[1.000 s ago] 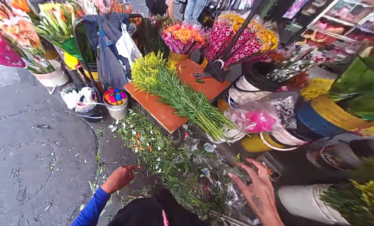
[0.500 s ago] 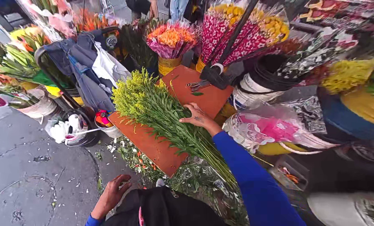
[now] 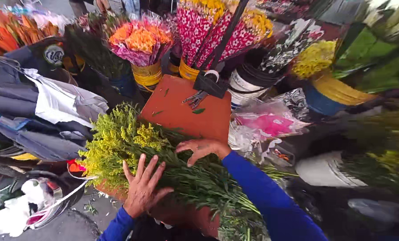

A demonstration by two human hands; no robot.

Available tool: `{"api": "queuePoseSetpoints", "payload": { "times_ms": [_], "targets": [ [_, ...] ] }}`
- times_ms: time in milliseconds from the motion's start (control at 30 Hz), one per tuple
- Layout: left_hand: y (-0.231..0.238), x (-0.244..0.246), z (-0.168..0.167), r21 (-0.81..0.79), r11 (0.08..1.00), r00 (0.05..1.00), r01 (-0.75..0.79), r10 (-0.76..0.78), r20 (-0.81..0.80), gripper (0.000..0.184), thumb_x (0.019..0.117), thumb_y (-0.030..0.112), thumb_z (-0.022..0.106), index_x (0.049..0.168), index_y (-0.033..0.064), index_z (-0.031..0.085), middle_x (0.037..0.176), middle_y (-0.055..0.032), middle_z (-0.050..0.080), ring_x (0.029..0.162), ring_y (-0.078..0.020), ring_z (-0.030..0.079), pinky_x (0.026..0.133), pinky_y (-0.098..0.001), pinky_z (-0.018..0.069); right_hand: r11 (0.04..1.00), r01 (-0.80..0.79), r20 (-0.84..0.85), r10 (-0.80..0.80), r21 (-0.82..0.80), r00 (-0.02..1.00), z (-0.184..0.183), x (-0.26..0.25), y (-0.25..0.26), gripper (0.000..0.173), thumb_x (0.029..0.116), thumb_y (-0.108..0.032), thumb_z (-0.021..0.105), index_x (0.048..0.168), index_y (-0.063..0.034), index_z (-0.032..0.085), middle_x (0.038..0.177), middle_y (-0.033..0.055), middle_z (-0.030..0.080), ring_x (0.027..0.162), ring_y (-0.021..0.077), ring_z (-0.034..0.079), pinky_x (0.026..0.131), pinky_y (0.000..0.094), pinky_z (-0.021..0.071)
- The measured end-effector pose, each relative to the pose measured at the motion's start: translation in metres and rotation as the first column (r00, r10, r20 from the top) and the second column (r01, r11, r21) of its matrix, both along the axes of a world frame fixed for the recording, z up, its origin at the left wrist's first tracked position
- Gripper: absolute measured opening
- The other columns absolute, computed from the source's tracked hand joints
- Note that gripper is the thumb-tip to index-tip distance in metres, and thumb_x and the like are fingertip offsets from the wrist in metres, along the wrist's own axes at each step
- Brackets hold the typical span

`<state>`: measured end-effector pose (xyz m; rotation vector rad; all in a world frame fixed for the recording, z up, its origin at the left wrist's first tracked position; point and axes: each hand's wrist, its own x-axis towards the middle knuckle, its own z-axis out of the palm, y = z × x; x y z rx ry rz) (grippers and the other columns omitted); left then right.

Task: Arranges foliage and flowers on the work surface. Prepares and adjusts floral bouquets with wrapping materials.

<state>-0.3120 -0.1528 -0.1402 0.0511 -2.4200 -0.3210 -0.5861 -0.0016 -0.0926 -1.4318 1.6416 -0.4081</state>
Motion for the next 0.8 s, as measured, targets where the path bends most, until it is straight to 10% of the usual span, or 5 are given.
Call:
{"api": "queuePoseSetpoints", "payload": {
  "times_ms": [100, 200, 367, 533, 800],
  "targets": [
    [-0.023, -0.092, -0.011, 0.027, 0.989, 0.95, 0.144, -0.146, 0.275, 0.091, 0.0838, 0.087, 0.045, 0.149, 0.0231, 0.054, 0.16, -0.0056, 0.044, 0.152, -0.0413, 0.028, 0.111, -0.084, 0.0092, 0.954, 0.296, 0.185, -0.298, 0.042, 0.936, 0.005, -0.056, -0.016, 0.035, 0.0913, -0.008, 0.066, 0.126, -0.0006, 0.068, 0.137, 0.0133, 0.062, 0.123, 0.0236, 0.06, 0.103, 0.0423, 0.0515],
    [-0.034, -0.136, -0.044, 0.203, 0.966, 0.742, 0.157, -0.251, 0.622, 0.093, 0.0872, 0.086, 0.038, 0.147, 0.0183, 0.056, 0.157, -0.0089, 0.048, 0.15, -0.0424, 0.033, 0.113, -0.0823, 0.0047, 0.588, 0.807, -0.094, -0.808, -0.057, 0.582, -0.005, -0.116, -0.047, 0.024, 0.101, -0.01, 0.059, 0.121, -0.0002, 0.068, 0.122, 0.0162, 0.068, 0.11, 0.0244, 0.064, 0.097, 0.0429, 0.051],
    [-0.036, -0.135, -0.058, 0.233, 0.963, 0.771, 0.136, -0.25, 0.586, 0.095, 0.0851, 0.09, 0.033, 0.143, 0.0199, 0.062, 0.151, -0.0085, 0.055, 0.144, -0.0419, 0.043, 0.112, -0.0827, 0.0103, 0.285, 0.935, -0.523, -0.841, -0.21, 0.139, -0.057, -0.21, -0.089, 0.075, 0.099, -0.053, 0.059, 0.142, 0.0067, 0.048, 0.139, 0.035, 0.053, 0.132, 0.0511, 0.05, 0.107, 0.0683, 0.0394],
    [-0.035, -0.139, -0.068, 0.174, 0.975, 0.839, 0.136, -0.206, 0.503, 0.094, 0.0846, 0.091, 0.03, 0.14, 0.0225, 0.064, 0.148, -0.0049, 0.059, 0.141, -0.0389, 0.048, 0.11, -0.0827, 0.0173, -0.133, 0.958, -0.501, -0.829, -0.254, -0.247, -0.104, -0.234, -0.148, 0.103, 0.0804, -0.067, 0.072, 0.162, -0.0206, 0.028, 0.163, 0.0306, 0.02, 0.145, 0.0534, 0.028, 0.103, 0.0715, 0.0383],
    [-0.037, -0.142, -0.067, 0.209, 0.969, 0.822, 0.131, -0.224, 0.523, 0.092, 0.0847, 0.09, 0.034, 0.142, 0.0231, 0.062, 0.151, -0.0041, 0.055, 0.144, -0.0373, 0.044, 0.113, -0.0806, 0.0141, 0.115, 0.991, -0.396, -0.915, -0.071, 0.078, -0.083, -0.202, -0.116, 0.097, 0.0752, -0.038, 0.081, 0.157, -0.0138, 0.034, 0.141, 0.0338, 0.049, 0.126, 0.052, 0.05, 0.095, 0.0712, 0.0438]
  ]
}}
